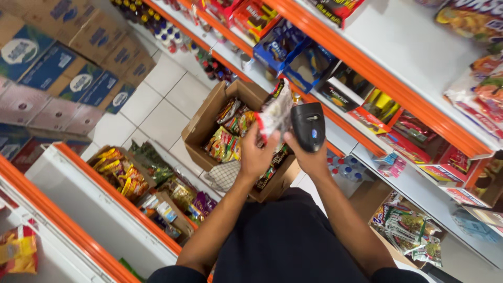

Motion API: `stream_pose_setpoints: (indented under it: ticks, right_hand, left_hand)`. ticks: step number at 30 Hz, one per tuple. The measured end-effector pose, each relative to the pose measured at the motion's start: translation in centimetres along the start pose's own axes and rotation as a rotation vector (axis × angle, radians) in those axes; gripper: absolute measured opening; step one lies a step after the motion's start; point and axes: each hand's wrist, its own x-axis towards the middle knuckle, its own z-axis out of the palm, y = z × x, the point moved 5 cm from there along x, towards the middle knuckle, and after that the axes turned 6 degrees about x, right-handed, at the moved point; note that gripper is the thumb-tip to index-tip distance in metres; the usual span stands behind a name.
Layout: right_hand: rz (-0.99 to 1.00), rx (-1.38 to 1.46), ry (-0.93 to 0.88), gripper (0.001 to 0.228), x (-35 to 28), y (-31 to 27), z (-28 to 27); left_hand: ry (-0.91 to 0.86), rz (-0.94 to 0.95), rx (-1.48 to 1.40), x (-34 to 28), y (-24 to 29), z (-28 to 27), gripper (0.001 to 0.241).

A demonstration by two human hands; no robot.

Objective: The person takes instant noodle packs from a cardboard box, scans them with a handheld barcode scanner, and places them onto store shelves by hand.

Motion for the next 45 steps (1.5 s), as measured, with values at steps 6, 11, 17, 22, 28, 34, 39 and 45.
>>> stream_pose_setpoints:
  ticks: [6, 11, 17, 22, 28, 34, 39, 45]
  right_hand:
    - [-0.006, 0.746, -0.033, 0.072, 2.3, 1.0, -1.0]
    - [0.234, 1.027, -0.025, 0.061, 3.4, 1.3, -2.8]
    - [0.157, 0.85, 0.139, 0.053, 6.5, -1.1, -3.2]
    - [-0.276, 0.249, 0.284, 0.047, 8.5, -6.7, -4.4]
    - [-0.297, -0.109, 0.27, 0.025, 12.4, -12.2, -3.6]
    - [-0.245, -0.162, 0.276, 0.023, 15.5, -15.3, -3.6]
    - [-0.188, -0.238, 0.231, 0.024, 16.5, -15.5, -3.6]
    - [-0.381, -0.301, 0.203, 0.043, 16.3, -17.4, -2.8]
  left_hand:
    - [-0.161, 0.427, 0.48, 0.0, 6.1, 1.4, 0.059]
    - [-0.175, 0.407, 0.327, 3.9, 6.5, 1.0, 0.063]
    - [-0.277, 0.274, -0.008, 8.5, 4.9, 1.6, 0.062]
    - [-0.279, 0.093, -0.178, 12.5, 5.4, 2.5, 0.067]
    - [-0.26, 0.269, 0.071, 18.0, 8.7, 4.7, 0.072]
    - [-0.176, 0.42, 0.2, 22.1, 9.8, 6.0, 0.062]
    - [-0.153, 0.454, 0.323, 23.8, 10.2, 6.2, 0.06]
    - [-0.191, 0.612, 0.536, 25.4, 12.2, 5.6, 0.06]
